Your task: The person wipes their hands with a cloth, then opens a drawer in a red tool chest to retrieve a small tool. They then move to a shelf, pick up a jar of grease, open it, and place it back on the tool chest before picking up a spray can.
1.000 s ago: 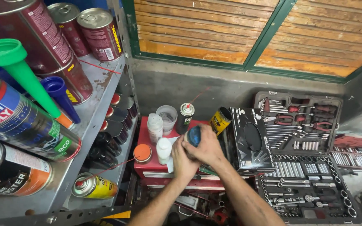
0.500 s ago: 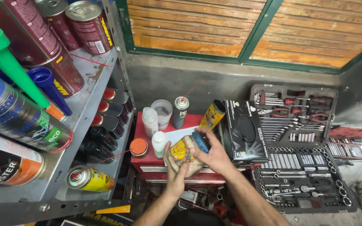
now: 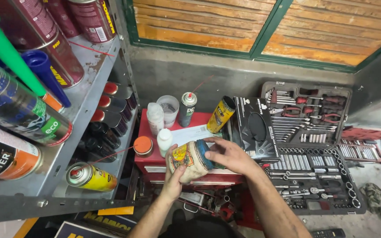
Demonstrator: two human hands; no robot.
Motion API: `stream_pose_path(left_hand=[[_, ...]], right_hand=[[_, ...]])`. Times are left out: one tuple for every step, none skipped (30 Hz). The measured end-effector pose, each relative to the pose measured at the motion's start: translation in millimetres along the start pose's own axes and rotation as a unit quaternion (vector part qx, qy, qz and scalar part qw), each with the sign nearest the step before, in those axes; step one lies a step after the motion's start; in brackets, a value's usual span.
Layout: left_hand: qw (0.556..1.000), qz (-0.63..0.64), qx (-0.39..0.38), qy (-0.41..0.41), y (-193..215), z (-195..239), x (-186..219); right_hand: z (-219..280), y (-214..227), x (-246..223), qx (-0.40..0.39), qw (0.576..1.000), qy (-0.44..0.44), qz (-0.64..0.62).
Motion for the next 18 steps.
stream_pose_path(left_hand=[[1.0,-0.01,-0.01,-0.002,-1,0,2],[1.0,-0.01,-0.01,-0.001,0,2,2],[1.0,-0.01,-0.005,-0.001,1,3,1],[1.0,-0.01,-0.001,-0.001,2,4,1],[1.0,-0.01,-0.001,-0.001,2,3,1],[0.999,-0.032,-0.001,-0.008,3,3,2],[0.998,-0.054,0.0,-0.015,4,3,3],[0.998,-0.055,0.001,-0.016,4,3,4],[0.998,-0.061,0.008,-0.018,5,3,5],[0.997,-0.067,0.014,-0.019,6,3,5],[0.997,-0.067,0.015,-0.019,6,3,6],[0.996,-0.083,0.02,-0.014,7,3,7],[0.995,-0.099,0.024,-0.008,8,3,7],[0.995,-0.099,0.024,-0.007,3,4,9],[0.995,-0.1,0.017,0.004,-2,4,11],[0.995,-0.1,0.01,0.016,-7,4,12],[0.995,-0.101,0.009,0.017,-10,3,13],[0.993,-0.108,-0.016,-0.033,-18,2,22]], right_hand=[[1,3,0,0.014,0.995,-0.06,0.078],[4,2,-6,0.013,0.995,-0.061,0.077],[5,3,-10,0.012,0.993,-0.068,0.091],[7,3,-15,0.011,0.992,-0.075,0.105],[8,3,-14,0.012,0.992,-0.074,0.105],[9,1,-18,0.002,0.997,-0.038,0.073],[10,-1,-23,-0.009,0.999,-0.002,0.041],[9,-2,-14,-0.01,0.999,-0.001,0.042],[9,-5,-13,-0.033,0.998,0.053,-0.031],[9,-7,-12,-0.057,0.987,0.107,-0.103],[8,-8,-13,-0.058,0.987,0.107,-0.103],[7,-7,-13,-0.054,0.986,0.105,-0.116],[7,-7,-13,-0.049,0.985,0.104,-0.13],[3,-9,-9,-0.049,0.985,0.104,-0.131],[-2,-6,2,-0.01,0.993,0.054,-0.1],[-7,-3,13,0.029,0.997,0.003,-0.069],[-5,-5,-1,0.029,0.997,0.002,-0.07],[-2,-4,-7,0.052,0.997,-0.056,-0.018]])
Point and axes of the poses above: each hand's wrist, its own z-axis away from the middle knuckle, its own y-axis out of the back of the hand, x = y × z, the point moved 7 cm from there along -z, towards the middle knuckle
